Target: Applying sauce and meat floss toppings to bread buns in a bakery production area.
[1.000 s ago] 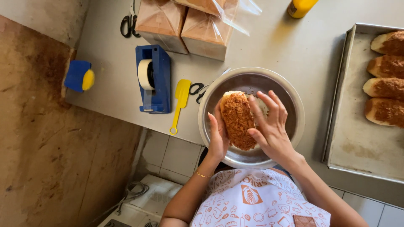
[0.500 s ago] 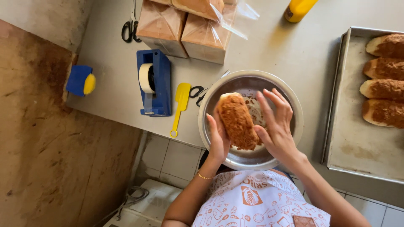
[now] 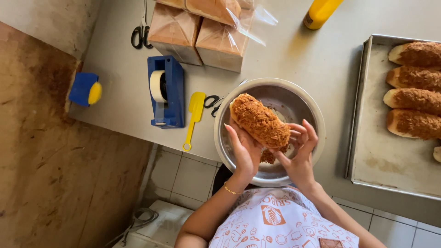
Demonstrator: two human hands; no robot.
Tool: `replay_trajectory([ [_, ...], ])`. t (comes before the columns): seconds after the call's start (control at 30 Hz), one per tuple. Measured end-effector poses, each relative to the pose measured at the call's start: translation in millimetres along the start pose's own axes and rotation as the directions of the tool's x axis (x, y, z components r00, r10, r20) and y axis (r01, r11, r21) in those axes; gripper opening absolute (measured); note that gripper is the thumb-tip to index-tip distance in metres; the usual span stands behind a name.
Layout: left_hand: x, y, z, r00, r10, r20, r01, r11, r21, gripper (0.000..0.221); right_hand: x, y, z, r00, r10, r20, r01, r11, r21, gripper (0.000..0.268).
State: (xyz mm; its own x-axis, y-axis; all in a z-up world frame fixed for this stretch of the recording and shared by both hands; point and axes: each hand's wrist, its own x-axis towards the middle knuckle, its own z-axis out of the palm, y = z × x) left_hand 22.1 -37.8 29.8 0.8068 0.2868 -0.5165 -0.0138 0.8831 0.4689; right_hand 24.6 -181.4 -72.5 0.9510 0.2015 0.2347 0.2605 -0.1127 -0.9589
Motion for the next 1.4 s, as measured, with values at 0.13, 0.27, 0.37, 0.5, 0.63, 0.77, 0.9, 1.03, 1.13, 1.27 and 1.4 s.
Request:
replay_trajectory([
  [0.13, 15.6, -10.1, -24.0, 0.985, 0.155, 0.081, -0.168, 0.969, 0.181, 0.082, 4.4, 0.4, -5.9, 0.999, -0.029, -0.017, 0.03, 0.999, 0.025, 0.118],
  [0.27, 5.6, 23.5, -24.3, 0.784, 0.466, 0.411, -0.578, 0.306, 0.756, 0.047, 8.5, -3.1, -14.5, 0.998, -0.064, -0.021, 0.064, 0.998, 0.005, 0.115],
  [0.37, 23.6, 15.6, -48.1, 0.746, 0.437, 0.503, -0.572, 0.031, 0.82, 0.055, 9.0, -2.1, -17.6, 0.999, -0.051, -0.015, 0.051, 0.999, -0.001, 0.113],
  [0.5, 28.1, 10.0, -61.5, 0.881, 0.293, 0.372, -0.473, 0.575, 0.668, 0.056, 12.3, -7.6, -26.9, 0.999, -0.021, -0.025, 0.022, 0.999, 0.044, 0.115],
  [0.63, 22.6, 9.8, -59.9, 0.893, 0.233, 0.386, -0.406, 0.788, 0.464, 0.055, 13.9, -2.9, -53.9, 1.0, -0.009, -0.016, 0.008, 1.0, -0.022, 0.115],
  [0.77, 12.7, -7.2, -46.5, 0.874, 0.104, 0.474, -0.362, 0.789, 0.496, 0.062, 4.5, -1.4, -95.0, 0.999, -0.017, -0.038, 0.012, 0.992, -0.127, 0.117],
  [0.9, 4.6, -64.5, -41.2, 0.849, -0.005, 0.529, -0.3, 0.818, 0.49, 0.066, -15.6, 0.4, -162.4, 0.997, 0.064, -0.049, -0.071, 0.985, -0.157, 0.119],
  [1.03, -10.1, -126.8, -13.6, 0.827, -0.17, 0.536, -0.241, 0.754, 0.611, 0.066, -40.2, -0.2, -241.7, 0.983, 0.176, -0.059, -0.185, 0.958, -0.217, 0.115],
  [1.13, -9.9, -183.0, -4.5, 0.808, -0.263, 0.528, -0.241, 0.669, 0.703, 0.069, -50.6, -3.2, -289.4, 0.966, 0.249, -0.072, -0.259, 0.918, -0.301, 0.11],
  [1.27, 4.8, -268.3, -16.1, 0.78, -0.358, 0.513, -0.142, 0.697, 0.703, 0.075, -61.6, 20.4, -341.4, 0.945, 0.31, -0.106, -0.327, 0.891, -0.314, 0.104],
  [1.4, 24.4, -331.2, -30.5, 0.774, -0.407, 0.485, -0.072, 0.705, 0.706, 0.074, -67.6, 56.8, -376.8, 0.931, 0.349, -0.11, -0.366, 0.886, -0.285, 0.105],
])
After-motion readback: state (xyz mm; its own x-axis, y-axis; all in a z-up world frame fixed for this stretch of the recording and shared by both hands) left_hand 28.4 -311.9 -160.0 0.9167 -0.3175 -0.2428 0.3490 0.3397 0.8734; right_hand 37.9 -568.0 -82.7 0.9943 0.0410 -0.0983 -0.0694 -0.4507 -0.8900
